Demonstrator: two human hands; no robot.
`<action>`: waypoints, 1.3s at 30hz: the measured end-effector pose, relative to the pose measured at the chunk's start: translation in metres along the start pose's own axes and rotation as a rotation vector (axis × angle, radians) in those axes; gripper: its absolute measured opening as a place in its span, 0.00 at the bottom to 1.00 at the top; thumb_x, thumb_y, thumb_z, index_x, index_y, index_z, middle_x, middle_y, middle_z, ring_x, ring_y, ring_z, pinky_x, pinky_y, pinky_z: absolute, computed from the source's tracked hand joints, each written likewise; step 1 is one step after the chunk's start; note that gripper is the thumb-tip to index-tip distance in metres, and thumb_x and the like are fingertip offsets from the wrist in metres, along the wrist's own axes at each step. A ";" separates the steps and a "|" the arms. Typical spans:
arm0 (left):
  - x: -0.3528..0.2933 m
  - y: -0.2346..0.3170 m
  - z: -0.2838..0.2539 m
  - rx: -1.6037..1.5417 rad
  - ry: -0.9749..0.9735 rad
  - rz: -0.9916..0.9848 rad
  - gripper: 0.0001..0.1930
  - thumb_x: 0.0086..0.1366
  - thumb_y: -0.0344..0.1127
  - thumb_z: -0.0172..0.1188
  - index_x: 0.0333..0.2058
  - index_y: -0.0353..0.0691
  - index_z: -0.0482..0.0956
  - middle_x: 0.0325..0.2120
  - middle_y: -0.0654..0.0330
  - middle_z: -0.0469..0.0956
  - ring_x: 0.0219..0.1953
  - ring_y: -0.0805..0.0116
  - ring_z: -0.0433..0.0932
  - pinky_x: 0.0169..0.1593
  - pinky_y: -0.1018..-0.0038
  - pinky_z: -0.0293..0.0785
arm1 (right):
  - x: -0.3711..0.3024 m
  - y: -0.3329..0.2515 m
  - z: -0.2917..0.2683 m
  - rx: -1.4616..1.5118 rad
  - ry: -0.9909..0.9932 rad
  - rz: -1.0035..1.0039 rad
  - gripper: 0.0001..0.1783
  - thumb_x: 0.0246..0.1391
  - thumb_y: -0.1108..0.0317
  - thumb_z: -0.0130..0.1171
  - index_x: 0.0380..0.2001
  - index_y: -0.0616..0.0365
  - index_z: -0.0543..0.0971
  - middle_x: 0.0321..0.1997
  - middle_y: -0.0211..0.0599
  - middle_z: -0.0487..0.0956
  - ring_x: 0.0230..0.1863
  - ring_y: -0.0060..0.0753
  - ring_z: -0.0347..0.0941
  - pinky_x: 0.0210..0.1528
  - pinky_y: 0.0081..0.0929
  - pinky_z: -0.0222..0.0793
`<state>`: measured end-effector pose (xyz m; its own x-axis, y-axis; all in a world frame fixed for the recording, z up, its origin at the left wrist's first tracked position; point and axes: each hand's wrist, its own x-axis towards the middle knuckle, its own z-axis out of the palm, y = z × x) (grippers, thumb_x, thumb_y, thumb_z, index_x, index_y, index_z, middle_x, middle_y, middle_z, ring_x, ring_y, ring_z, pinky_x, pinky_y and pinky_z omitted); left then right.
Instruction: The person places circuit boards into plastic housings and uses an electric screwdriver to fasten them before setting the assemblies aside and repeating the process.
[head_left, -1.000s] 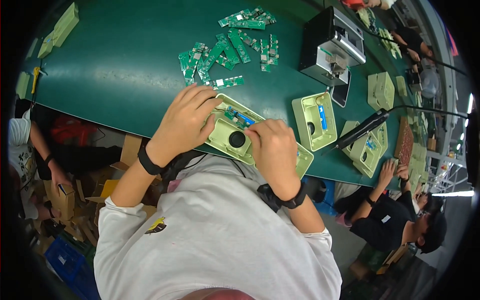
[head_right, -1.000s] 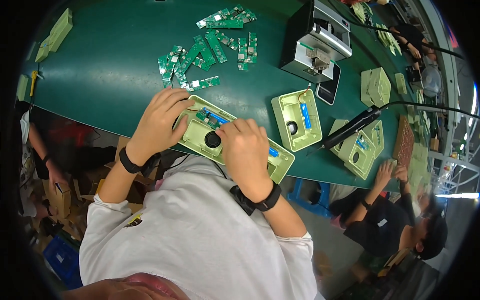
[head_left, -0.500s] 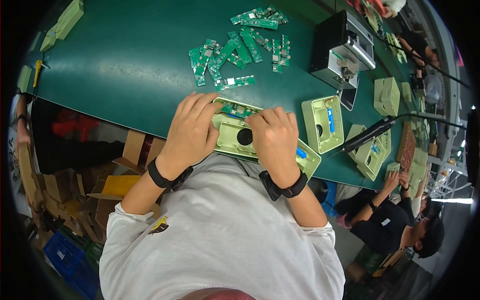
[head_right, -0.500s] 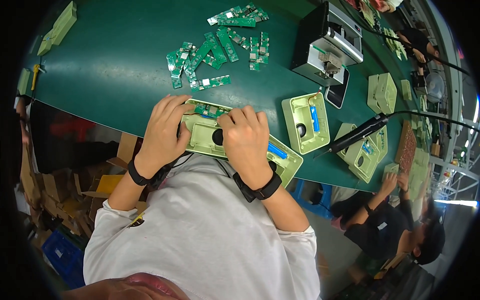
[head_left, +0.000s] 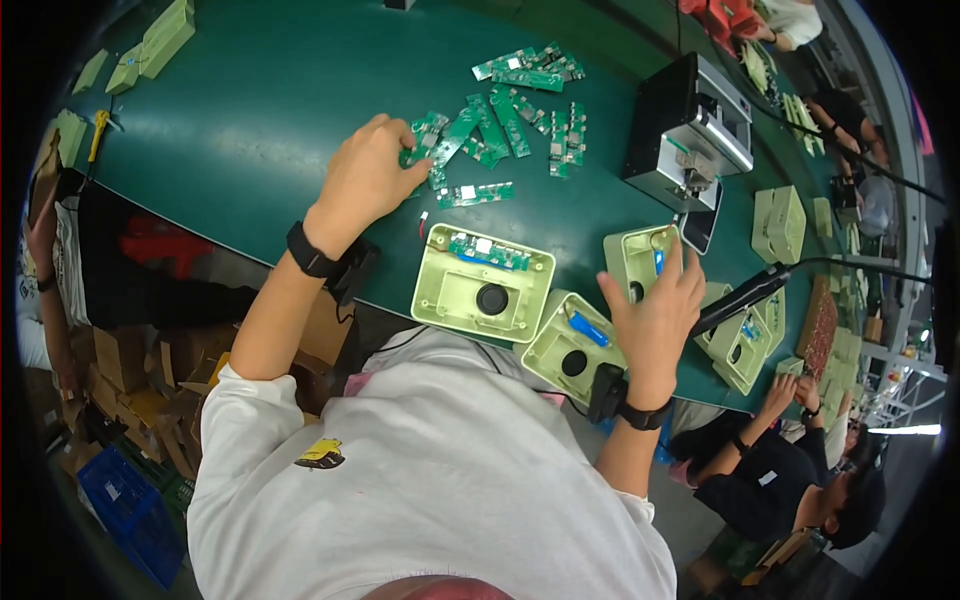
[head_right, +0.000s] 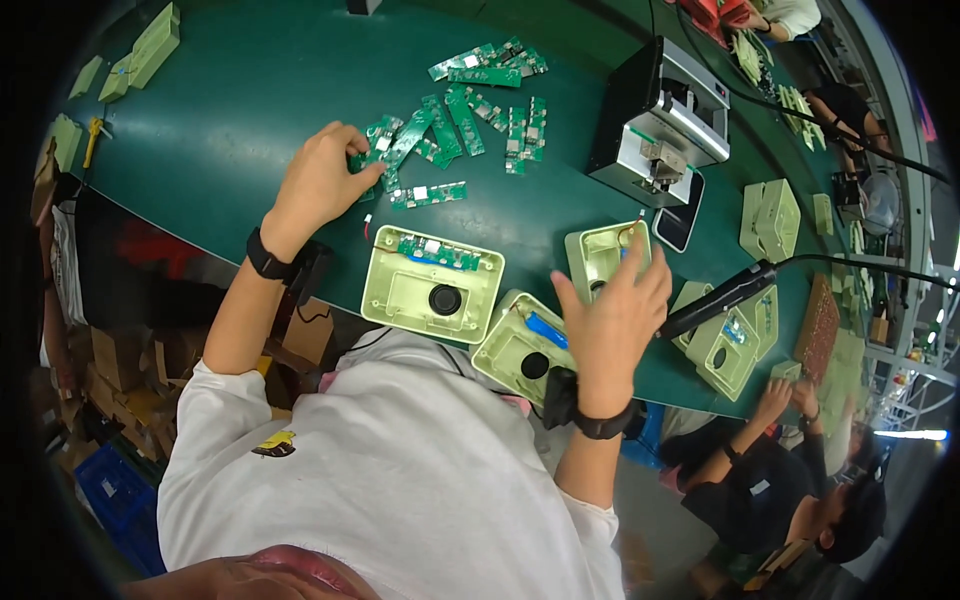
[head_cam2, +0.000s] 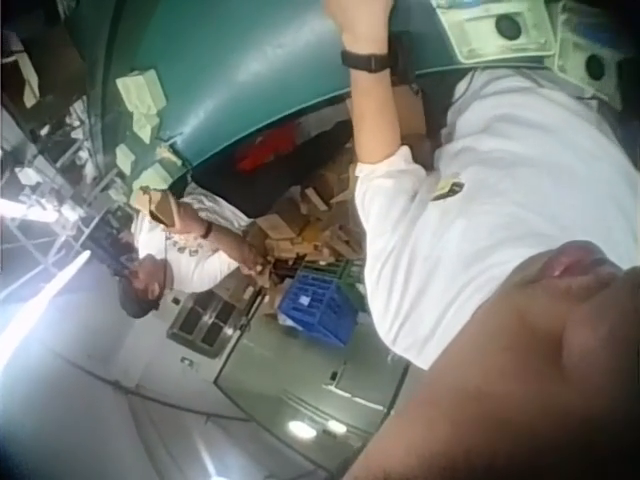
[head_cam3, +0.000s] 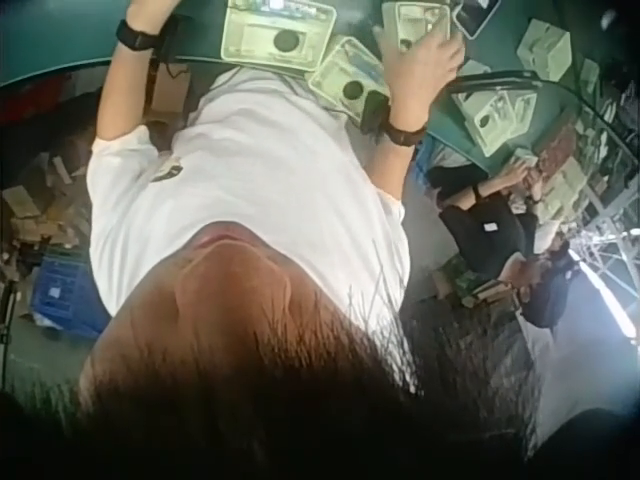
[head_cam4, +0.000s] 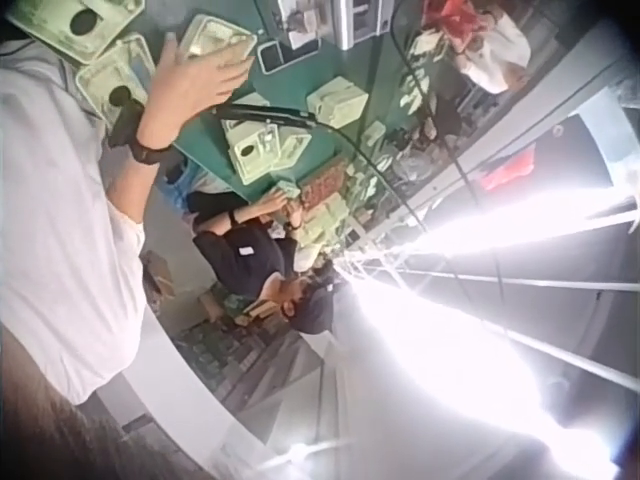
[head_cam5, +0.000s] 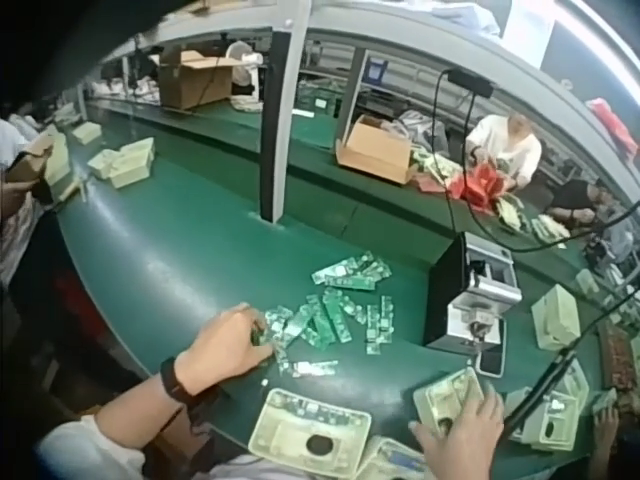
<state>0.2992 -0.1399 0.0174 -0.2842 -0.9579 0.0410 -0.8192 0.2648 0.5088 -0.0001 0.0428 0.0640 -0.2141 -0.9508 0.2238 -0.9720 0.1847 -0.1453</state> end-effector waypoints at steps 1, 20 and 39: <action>0.004 0.002 -0.003 0.002 0.003 0.008 0.17 0.61 0.38 0.73 0.42 0.30 0.83 0.40 0.47 0.83 0.39 0.49 0.84 0.44 0.58 0.80 | -0.008 0.021 0.014 -0.089 -0.013 0.122 0.41 0.47 0.65 0.79 0.64 0.60 0.74 0.65 0.53 0.76 0.67 0.58 0.69 0.65 0.51 0.67; -0.013 0.182 0.036 -1.063 -0.603 0.043 0.32 0.70 0.20 0.56 0.70 0.43 0.59 0.36 0.60 0.77 0.35 0.81 0.82 0.38 0.79 0.81 | 0.045 0.030 -0.012 0.406 0.280 -0.460 0.19 0.41 0.76 0.77 0.41 0.57 0.88 0.42 0.35 0.83 0.42 0.43 0.79 0.42 0.36 0.75; 0.033 0.195 0.083 -0.034 -0.460 0.885 0.43 0.50 0.39 0.78 0.64 0.39 0.71 0.73 0.51 0.62 0.75 0.50 0.61 0.75 0.55 0.60 | 0.037 0.113 0.016 0.048 0.061 -0.171 0.02 0.51 0.70 0.72 0.30 0.52 0.88 0.29 0.27 0.79 0.34 0.35 0.74 0.38 0.34 0.67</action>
<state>0.0882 -0.1107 0.0466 -0.9566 -0.2791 0.0833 -0.2068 0.8522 0.4807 -0.1162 0.0242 0.0408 -0.0535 -0.9501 0.3073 -0.9893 0.0085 -0.1459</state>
